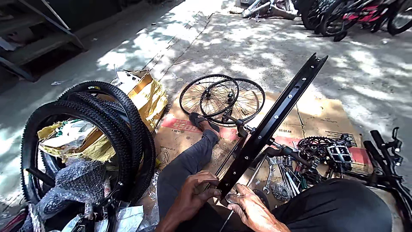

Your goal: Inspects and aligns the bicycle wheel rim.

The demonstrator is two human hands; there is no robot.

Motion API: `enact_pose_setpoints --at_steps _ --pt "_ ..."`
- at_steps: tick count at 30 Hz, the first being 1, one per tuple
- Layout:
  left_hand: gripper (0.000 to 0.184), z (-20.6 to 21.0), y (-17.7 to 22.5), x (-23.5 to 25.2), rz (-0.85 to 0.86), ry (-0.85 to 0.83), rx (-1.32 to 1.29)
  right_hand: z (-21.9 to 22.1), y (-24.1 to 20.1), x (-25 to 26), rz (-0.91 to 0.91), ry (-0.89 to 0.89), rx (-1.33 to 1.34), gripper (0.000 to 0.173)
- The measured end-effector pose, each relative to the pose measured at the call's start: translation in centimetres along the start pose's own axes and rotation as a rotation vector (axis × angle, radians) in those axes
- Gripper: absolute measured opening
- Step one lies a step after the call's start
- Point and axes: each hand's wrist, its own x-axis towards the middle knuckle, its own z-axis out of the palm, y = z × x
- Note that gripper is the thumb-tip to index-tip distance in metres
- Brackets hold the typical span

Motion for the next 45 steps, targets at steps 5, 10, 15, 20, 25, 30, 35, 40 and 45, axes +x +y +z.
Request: enact_pose_setpoints --at_steps 5,10,15,20,25,30,35,40,45 --pt "0.032 1.0 0.8 1.4 0.083 0.087 -0.215 -5.6 -2.6 -0.1 -0.114 0.549 0.191 0.017" --pt "0.037 2.2 3.1 4.8 0.191 0.087 -0.183 -11.3 -3.0 3.6 -0.117 0.828 -0.023 0.021" --pt "0.064 3.2 6.1 9.5 0.27 0.123 -0.202 -14.5 -4.4 6.6 -0.293 0.932 0.225 0.014" --pt "0.064 3.7 7.4 12.5 0.315 0.095 -0.269 -16.8 -4.9 9.4 -0.221 1.066 0.591 0.042" --pt "0.064 3.9 8.7 13.4 0.233 0.134 -0.255 -16.2 -5.6 12.7 -0.107 1.443 0.136 0.016" --pt "0.061 3.7 9.1 13.3 0.225 0.161 -0.32 -17.2 -5.7 11.9 -0.046 1.257 0.155 0.018" --pt "0.058 3.8 9.1 12.7 0.207 0.149 -0.333 -21.2 -4.0 9.0 -0.068 0.406 0.686 0.018" --pt "0.057 4.0 8.6 12.4 0.211 0.138 -0.334 -22.3 -1.7 8.3 -0.288 0.052 1.103 0.037" --pt "0.049 3.8 9.7 13.5 0.187 0.223 -0.371 -19.3 -5.1 9.8 -0.163 0.664 1.272 0.032"
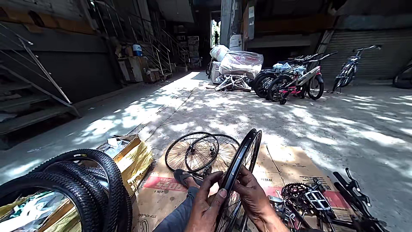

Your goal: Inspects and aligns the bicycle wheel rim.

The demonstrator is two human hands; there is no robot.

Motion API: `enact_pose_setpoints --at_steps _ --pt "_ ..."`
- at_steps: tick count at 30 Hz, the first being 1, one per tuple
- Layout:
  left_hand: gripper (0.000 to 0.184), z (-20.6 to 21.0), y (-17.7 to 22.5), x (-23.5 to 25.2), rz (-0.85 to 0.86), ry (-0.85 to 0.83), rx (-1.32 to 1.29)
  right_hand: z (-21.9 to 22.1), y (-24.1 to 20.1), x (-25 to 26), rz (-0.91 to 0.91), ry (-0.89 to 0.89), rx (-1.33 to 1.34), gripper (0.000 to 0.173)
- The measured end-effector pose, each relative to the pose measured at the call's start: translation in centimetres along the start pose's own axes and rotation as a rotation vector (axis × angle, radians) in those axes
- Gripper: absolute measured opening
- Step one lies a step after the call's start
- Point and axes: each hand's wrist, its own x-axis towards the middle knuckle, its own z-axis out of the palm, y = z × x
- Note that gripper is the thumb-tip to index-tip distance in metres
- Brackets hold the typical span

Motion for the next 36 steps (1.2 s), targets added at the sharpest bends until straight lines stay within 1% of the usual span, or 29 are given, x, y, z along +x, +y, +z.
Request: enact_pose_setpoints --at_steps 2,3,4,5,6,8,9,10,11,13,15,17,18,19,20,21,22,25,28,29,30,33,34,35,36 --pt "0.048 -0.1 0.5 0.4 0.021 0.048 -0.007 -0.6 -0.3 0.8 -0.018 -0.003 -0.081 0.023" --pt "0.049 -0.4 0.7 0.4 0.031 0.056 0.006 -1.2 -0.7 1.3 -0.013 -0.006 -0.145 0.027" --pt "0.051 -0.7 0.9 0.2 0.04 0.05 0.041 -1.4 -1.2 1.8 -0.004 0.033 -0.219 0.036" --pt "0.051 -1.1 0.9 -0.2 0.047 0.038 0.086 -1.4 -1.6 2.2 0.0 0.096 -0.298 0.042" --pt "0.051 -1.5 0.8 -0.8 0.048 0.024 0.126 -1.4 -1.9 2.6 0.006 0.161 -0.362 0.043" --pt "0.052 -2.0 0.4 -2.3 0.013 0.0 0.163 -1.9 -2.0 2.7 0.001 0.245 -0.428 0.033" --pt "0.052 -2.1 0.2 -3.1 -0.01 -0.005 0.17 -2.4 -1.8 2.4 -0.048 0.287 -0.488 0.028" --pt "0.052 -2.3 -0.1 -3.7 -0.027 -0.01 0.169 -2.8 -1.3 1.8 -0.136 0.319 -0.595 0.025" --pt "0.051 -2.4 -0.3 -4.1 -0.04 -0.017 0.169 -3.2 -0.9 1.0 -0.234 0.334 -0.749 0.025" --pt "0.051 -2.4 -0.6 -4.6 -0.045 -0.023 0.162 -3.2 0.0 -1.2 -0.391 0.269 -1.029 0.03" --pt "0.051 -2.1 -0.8 -4.4 -0.029 -0.03 0.147 -2.5 1.0 -2.6 -0.435 0.188 -1.158 0.033" --pt "0.049 -1.7 -1.0 -4.1 -0.001 -0.05 0.129 -2.4 1.2 -2.8 -0.447 0.139 -1.16 0.03" --pt "0.047 -1.4 -1.1 -3.9 0.01 -0.049 0.13 -2.8 1.1 -2.5 -0.437 0.108 -1.087 0.026" --pt "0.046 -1.1 -1.2 -3.9 0.015 -0.046 0.128 -3.2 1.2 -2.2 -0.41 0.082 -0.945 0.02" --pt "0.044 -1.0 -1.3 -3.8 0.014 -0.047 0.109 -3.4 1.4 -1.8 -0.377 0.065 -0.747 0.015" --pt "0.044 -1.0 -1.3 -3.7 0.009 -0.05 0.084 -3.6 1.6 -1.6 -0.34 0.049 -0.571 0.013" --pt "0.044 -1.0 -1.3 -3.5 0.002 -0.05 0.068 -3.7 1.8 -1.5 -0.316 0.035 -0.49 0.014" --pt "0.044 -0.9 -1.2 -3.2 -0.01 -0.032 0.076 -3.6 1.6 -1.3 -0.251 0.021 -0.546 0.018" --pt "0.046 -1.0 -1.1 -3.2 -0.028 -0.047 0.084 -3.1 1.3 -1.2 -0.149 0.131 -0.455 0.017" --pt "0.047 -1.0 -1.0 -3.3 -0.031 -0.052 0.088 -3.2 1.3 -1.3 -0.161 0.155 -0.448 0.015" --pt "0.047 -1.0 -1.0 -3.3 -0.035 -0.052 0.092 -3.4 1.4 -1.5 -0.211 0.142 -0.504 0.014" --pt "0.048 -1.0 -1.0 -3.1 -0.028 -0.059 0.102 -4.2 1.8 -2.0 -0.408 0.003 -0.849 0.019" --pt "0.05 -0.9 -1.1 -3.1 -0.02 -0.07 0.093 -4.2 1.5 -2.0 -0.441 -0.023 -0.894 0.019" --pt "0.051 -0.9 -1.2 -3.0 -0.015 -0.078 0.083 -3.9 1.2 -1.8 -0.452 -0.044 -0.86 0.018" --pt "0.05 -0.9 -1.3 -3.0 -0.013 -0.083 0.076 -3.4 0.8 -1.5 -0.449 -0.049 -0.753 0.017"
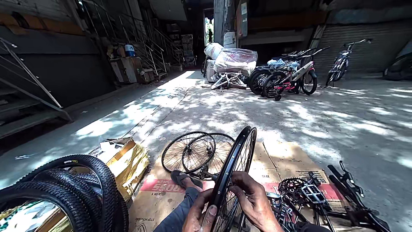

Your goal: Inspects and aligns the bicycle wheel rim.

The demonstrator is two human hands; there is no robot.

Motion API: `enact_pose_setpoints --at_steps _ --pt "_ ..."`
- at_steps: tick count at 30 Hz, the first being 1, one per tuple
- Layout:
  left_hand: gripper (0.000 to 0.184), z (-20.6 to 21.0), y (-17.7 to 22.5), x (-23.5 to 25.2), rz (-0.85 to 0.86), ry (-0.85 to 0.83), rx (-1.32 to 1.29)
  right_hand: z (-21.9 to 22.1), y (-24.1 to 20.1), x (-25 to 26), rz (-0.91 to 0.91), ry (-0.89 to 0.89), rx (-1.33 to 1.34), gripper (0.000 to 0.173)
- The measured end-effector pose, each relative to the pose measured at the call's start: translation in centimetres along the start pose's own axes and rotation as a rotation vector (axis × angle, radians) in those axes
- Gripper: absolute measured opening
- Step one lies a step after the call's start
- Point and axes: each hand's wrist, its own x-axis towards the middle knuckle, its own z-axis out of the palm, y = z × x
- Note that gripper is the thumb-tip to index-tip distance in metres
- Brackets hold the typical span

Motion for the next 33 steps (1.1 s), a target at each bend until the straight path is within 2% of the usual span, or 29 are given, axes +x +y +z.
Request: enact_pose_setpoints --at_steps 1,3,5,7,8,9,11,13,14,16,19,20,21,22,24,25,26,27,28,30,31,33 --pt "0.05 0.0 -0.1 0.0 -0.002 0.001 -0.002 0.3 -0.5 0.6 0.025 0.044 0.141 0.017" --pt "0.05 0.0 -0.2 0.0 -0.018 0.018 -0.007 0.9 -1.1 1.4 0.126 0.116 0.369 0.034" --pt "0.052 -0.1 0.0 0.0 -0.036 0.009 -0.037 0.4 -0.9 2.2 0.236 0.03 0.456 0.05" --pt "0.057 -0.2 -0.1 -0.2 -0.048 -0.028 -0.071 -0.6 -0.8 3.0 0.29 -0.129 0.458 0.042" --pt "0.058 -0.3 -0.3 -0.3 -0.05 -0.04 -0.081 -0.4 -0.9 3.1 0.288 -0.133 0.425 0.036" --pt "0.058 -0.4 -0.4 -0.2 -0.046 -0.044 -0.092 0.4 -1.3 3.0 0.26 -0.069 0.344 0.029" --pt "0.056 -0.5 -0.2 0.2 -0.039 -0.047 -0.106 3.3 -1.5 2.3 0.098 0.209 0.018 0.02" --pt "0.054 -0.1 0.2 0.7 -0.04 -0.054 -0.117 5.5 -1.0 2.1 -0.021 0.46 -0.201 0.022" --pt "0.053 0.0 0.5 0.9 -0.041 -0.053 -0.119 5.9 -0.9 2.4 -0.024 0.51 -0.223 0.023" --pt "0.054 -0.1 0.7 1.2 -0.057 -0.059 -0.116 5.2 -1.0 2.8 0.082 0.409 -0.1 0.028" --pt "0.055 -0.4 0.7 0.7 -0.082 -0.088 -0.093 1.2 -1.1 4.4 0.317 -0.161 0.315 0.027" --pt "0.056 -0.3 0.5 0.4 -0.075 -0.092 -0.081 0.5 -0.9 4.8 0.329 -0.304 0.304 0.028" --pt "0.055 -0.1 0.2 0.1 -0.068 -0.078 -0.075 0.3 -0.9 4.8 0.302 -0.345 0.197 0.028" --pt "0.052 0.0 -0.1 0.1 -0.063 -0.055 -0.08 0.9 -1.1 4.4 0.251 -0.269 0.03 0.026" --pt "0.048 0.2 -0.2 0.1 -0.07 -0.017 -0.11 3.7 -0.7 3.2 0.079 0.083 -0.311 0.022" --pt "0.046 0.3 -0.2 0.1 -0.076 -0.011 -0.115 4.8 -0.5 3.0 0.023 0.223 -0.4 0.023" --pt "0.045 0.3 -0.1 0.2 -0.078 -0.01 -0.116 5.3 -0.5 3.0 0.012 0.29 -0.426 0.025" --pt "0.045 0.2 0.0 0.3 -0.074 -0.018 -0.122 5.4 -0.6 3.0 0.035 0.285 -0.384 0.024" --pt "0.046 0.0 0.1 0.3 -0.066 -0.031 -0.128 5.0 -0.8 3.0 0.084 0.217 -0.261 0.024" --pt "0.048 -0.3 0.2 0.1 -0.063 -0.052 -0.136 2.9 -1.1 3.2 0.205 -0.047 0.229 0.026" --pt "0.049 -0.4 0.2 0.0 -0.064 -0.054 -0.138 1.2 -1.1 3.4 0.269 -0.202 0.466 0.036" --pt "0.048 -0.4 0.1 -0.2 -0.063 -0.052 -0.135 -1.5 -0.1 3.9 0.354 -0.473 0.757 0.064"
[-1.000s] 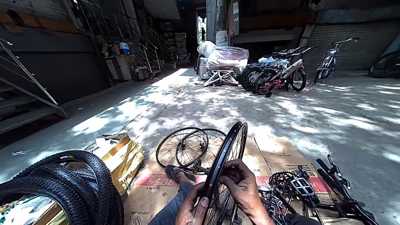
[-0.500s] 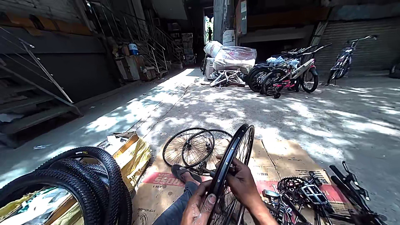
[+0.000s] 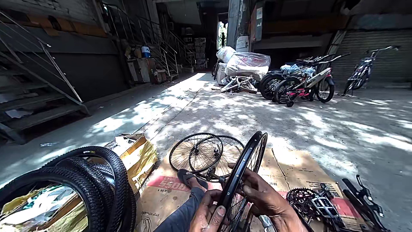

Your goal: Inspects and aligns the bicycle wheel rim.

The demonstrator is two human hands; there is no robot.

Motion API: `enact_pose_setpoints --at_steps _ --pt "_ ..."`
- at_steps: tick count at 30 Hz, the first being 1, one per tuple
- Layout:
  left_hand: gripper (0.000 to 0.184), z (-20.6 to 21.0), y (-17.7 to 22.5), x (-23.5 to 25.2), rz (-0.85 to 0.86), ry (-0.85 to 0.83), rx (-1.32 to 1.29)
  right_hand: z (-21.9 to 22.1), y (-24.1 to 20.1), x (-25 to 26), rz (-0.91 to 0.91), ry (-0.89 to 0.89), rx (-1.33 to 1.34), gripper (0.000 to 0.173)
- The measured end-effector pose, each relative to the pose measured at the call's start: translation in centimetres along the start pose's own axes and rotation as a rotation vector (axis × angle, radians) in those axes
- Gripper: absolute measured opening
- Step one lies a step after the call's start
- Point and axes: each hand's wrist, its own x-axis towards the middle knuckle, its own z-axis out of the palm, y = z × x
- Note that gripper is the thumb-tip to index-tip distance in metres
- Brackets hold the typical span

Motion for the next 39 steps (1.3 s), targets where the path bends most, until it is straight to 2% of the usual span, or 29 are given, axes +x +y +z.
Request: enact_pose_setpoints --at_steps 1,2,5,6,12,14,16,20,23,25,27,29,31,34,36,39 --pt "0.048 0.2 -0.1 -0.1 -0.001 0.003 0.01 -0.9 -0.3 -0.1 0.057 -0.065 0.069 0.066" --pt "0.048 0.3 -0.2 -0.2 0.001 0.006 0.02 -1.5 -0.7 0.0 0.123 -0.089 0.101 0.06" --pt "0.046 0.6 -0.5 -0.3 0.016 0.021 0.034 -2.0 -1.3 0.6 0.244 -0.122 0.143 0.031" --pt "0.045 0.5 -0.4 -0.4 0.016 0.023 0.031 -1.7 -1.1 0.5 0.231 -0.099 0.142 0.028" --pt "0.048 0.3 -0.2 -0.1 0.032 0.024 0.018 3.0 1.0 -0.2 -0.038 0.365 0.087 0.046" --pt "0.049 0.1 -0.2 0.0 0.028 0.012 0.011 2.5 1.0 -0.2 -0.023 0.34 0.073 0.041" --pt "0.049 -0.1 -0.2 -0.1 0.004 0.0 0.016 1.8 0.6 -0.2 0.033 0.305 0.063 0.025" --pt "0.04 0.0 0.1 -0.1 -0.088 0.046 0.04 3.5 1.0 0.1 0.11 0.545 -0.049 0.034" --pt "0.035 0.0 0.7 0.4 -0.115 0.027 0.041 4.5 1.4 -0.8 0.013 0.65 -0.022 0.029" --pt "0.032 0.0 1.4 0.8 -0.103 0.004 0.065 4.7 1.6 -2.0 -0.091 0.715 -0.014 0.018" --pt "0.036 -0.2 2.3 1.4 -0.102 -0.039 0.142 4.9 2.7 -4.0 -0.143 0.782 -0.118 0.018" --pt "0.041 -0.1 3.2 2.4 -0.105 -0.078 0.191 5.1 4.9 -6.3 -0.114 0.804 -0.405 0.018" --pt "0.045 0.2 3.5 4.5 -0.09 -0.159 0.123 5.5 8.1 -9.6 0.027 0.676 -0.739 0.028" --pt "0.044 1.0 4.1 7.9 -0.125 -0.238 0.019 7.3 13.1 -14.2 0.342 0.169 -1.122 0.039" --pt "0.04 1.4 4.3 9.8 -0.148 -0.274 0.007 8.4 16.2 -16.0 0.398 -0.089 -1.288 0.038" --pt "0.037 1.7 4.2 10.9 -0.151 -0.273 -0.033 8.8 18.1 -16.1 0.387 -0.255 -1.345 0.041"
